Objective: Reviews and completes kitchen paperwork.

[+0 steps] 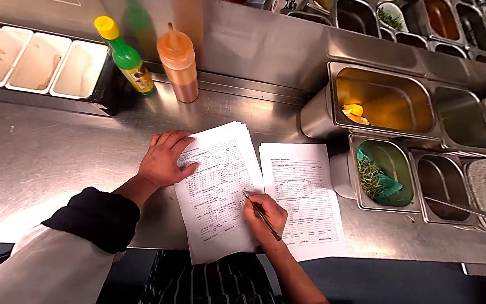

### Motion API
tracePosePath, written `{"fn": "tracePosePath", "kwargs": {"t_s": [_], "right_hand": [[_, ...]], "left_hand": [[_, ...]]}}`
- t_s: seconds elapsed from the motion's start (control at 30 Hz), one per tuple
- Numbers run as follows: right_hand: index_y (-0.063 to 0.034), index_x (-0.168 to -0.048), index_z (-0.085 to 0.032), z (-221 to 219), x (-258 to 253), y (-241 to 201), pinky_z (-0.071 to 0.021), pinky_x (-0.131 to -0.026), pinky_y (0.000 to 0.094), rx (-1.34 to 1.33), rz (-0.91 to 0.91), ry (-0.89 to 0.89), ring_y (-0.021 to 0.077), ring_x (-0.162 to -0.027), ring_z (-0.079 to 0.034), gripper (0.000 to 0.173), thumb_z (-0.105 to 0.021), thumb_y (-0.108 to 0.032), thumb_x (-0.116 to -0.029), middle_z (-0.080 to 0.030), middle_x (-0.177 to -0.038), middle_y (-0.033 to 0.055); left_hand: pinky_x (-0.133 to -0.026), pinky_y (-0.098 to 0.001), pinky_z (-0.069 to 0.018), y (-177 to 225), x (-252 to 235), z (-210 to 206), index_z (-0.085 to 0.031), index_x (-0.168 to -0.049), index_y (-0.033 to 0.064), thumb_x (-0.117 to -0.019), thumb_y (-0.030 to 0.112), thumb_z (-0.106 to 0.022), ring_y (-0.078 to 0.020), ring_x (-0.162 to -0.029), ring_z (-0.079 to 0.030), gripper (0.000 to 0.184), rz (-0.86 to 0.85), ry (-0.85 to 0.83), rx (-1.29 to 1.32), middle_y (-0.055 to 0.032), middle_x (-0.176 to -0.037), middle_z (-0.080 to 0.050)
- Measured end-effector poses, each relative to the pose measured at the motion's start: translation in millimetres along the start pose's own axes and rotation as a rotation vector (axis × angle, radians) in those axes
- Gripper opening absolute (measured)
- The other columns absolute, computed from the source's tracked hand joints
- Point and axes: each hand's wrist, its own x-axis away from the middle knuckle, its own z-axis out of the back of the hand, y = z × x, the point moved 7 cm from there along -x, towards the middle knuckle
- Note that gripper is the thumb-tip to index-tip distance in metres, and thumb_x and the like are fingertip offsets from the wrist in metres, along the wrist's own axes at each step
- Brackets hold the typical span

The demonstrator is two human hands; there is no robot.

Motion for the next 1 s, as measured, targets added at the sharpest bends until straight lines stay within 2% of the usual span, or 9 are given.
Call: {"fn": "tracePosePath", "kwargs": {"t_s": [0.07, 0.13, 0.2, 0.27, 0.33, 0.43, 0.6, 0.77, 1.0], "right_hand": [[-0.0039, -0.080, -0.073, 3, -1, 1, -0.0566, -0.054, 0.0186, -0.049, -0.034, 0.000, 0.0030, -0.059, -0.065, 0.008, -0.069, -0.007, -0.0850, -0.071, -0.071, 0.0008], [-0.0050, -0.084, -0.071, 5, -4, 6, -0.0574, -0.052, 0.0212, -0.150, -0.165, -0.028, 0.0044, -0.057, -0.066, 0.018, -0.062, -0.014, -0.0965, -0.072, -0.070, -0.0006], [-0.0073, -0.082, -0.067, 5, -11, 7, -0.0560, -0.048, 0.0220, -0.216, -0.250, -0.029, 0.0057, -0.052, -0.066, 0.023, -0.058, -0.016, -0.1006, -0.072, -0.066, -0.0015], [-0.0082, -0.085, -0.069, 1, -16, 1, -0.0563, -0.048, 0.0223, -0.206, -0.225, -0.039, 0.0057, -0.054, -0.066, 0.015, -0.062, -0.014, -0.0967, -0.072, -0.068, -0.0020], [-0.0086, -0.088, -0.070, -10, -19, -7, -0.0572, -0.053, 0.0211, -0.142, -0.169, -0.067, 0.0031, -0.058, -0.066, 0.003, -0.068, -0.009, -0.0867, -0.070, -0.071, -0.0036], [-0.0070, -0.081, -0.072, -28, -15, -13, -0.0561, -0.053, 0.0196, -0.076, -0.040, -0.078, 0.0029, -0.059, -0.064, 0.001, -0.072, -0.008, -0.0806, -0.070, -0.073, -0.0011], [-0.0074, -0.071, -0.070, -30, -9, -20, -0.0584, -0.059, 0.0207, 0.035, 0.114, -0.020, 0.0077, -0.068, -0.070, 0.010, -0.070, -0.008, -0.0809, -0.072, -0.073, 0.0028], [-0.0066, -0.070, -0.071, -31, -9, -24, -0.0593, -0.063, 0.0211, 0.083, 0.159, -0.010, 0.0097, -0.071, -0.072, 0.011, -0.069, -0.007, -0.0815, -0.073, -0.074, 0.0048], [-0.0063, -0.074, -0.072, -33, -7, -20, -0.0586, -0.061, 0.0206, 0.055, 0.139, -0.038, 0.0082, -0.068, -0.070, 0.009, -0.069, -0.007, -0.0818, -0.073, -0.074, 0.0038]], "left_hand": [[-0.105, -0.0575, -0.0404, 0, -1, 0, -0.068, -0.129, 0.0109, -0.0862, 0.066, -0.055, -0.0335, -0.130, -0.057, 0.072, -0.001, 0.001, -0.003, -0.0128, -0.140, -0.062], [-0.106, -0.0566, -0.0402, 0, -1, 0, -0.068, -0.130, 0.0117, -0.0859, 0.067, -0.055, -0.0326, -0.130, -0.057, 0.071, 0.004, 0.004, -0.004, -0.0119, -0.140, -0.062], [-0.106, -0.0561, -0.0403, 0, 0, 0, -0.068, -0.130, 0.0120, -0.0859, 0.066, -0.056, -0.0321, -0.130, -0.057, 0.071, 0.005, 0.004, -0.005, -0.0118, -0.140, -0.062], [-0.106, -0.0565, -0.0399, 0, 0, -1, -0.067, -0.131, 0.0121, -0.0862, 0.066, -0.056, -0.0320, -0.131, -0.056, 0.071, 0.006, -0.006, -0.003, -0.0118, -0.140, -0.062], [-0.106, -0.0562, -0.0396, 1, 0, 0, -0.067, -0.131, 0.0121, -0.0866, 0.066, -0.055, -0.0319, -0.131, -0.056, 0.071, 0.007, -0.005, -0.002, -0.0116, -0.140, -0.062], [-0.106, -0.0555, -0.0399, 1, -1, 2, -0.067, -0.131, 0.0120, -0.0865, 0.065, -0.055, -0.0318, -0.131, -0.056, 0.070, 0.008, -0.001, -0.005, -0.0115, -0.140, -0.062], [-0.106, -0.0554, -0.0405, 2, -1, 2, -0.067, -0.130, 0.0108, -0.0861, 0.065, -0.056, -0.0322, -0.131, -0.057, 0.071, 0.005, 0.009, -0.001, -0.0121, -0.139, -0.063], [-0.106, -0.0561, -0.0403, 2, -1, 3, -0.068, -0.130, 0.0110, -0.0862, 0.065, -0.056, -0.0324, -0.131, -0.057, 0.070, 0.009, 0.006, -0.002, -0.0122, -0.139, -0.063], [-0.106, -0.0562, -0.0408, 1, 1, 2, -0.067, -0.130, 0.0111, -0.0864, 0.064, -0.056, -0.0322, -0.131, -0.057, 0.070, 0.003, 0.003, -0.001, -0.0121, -0.139, -0.063]]}}
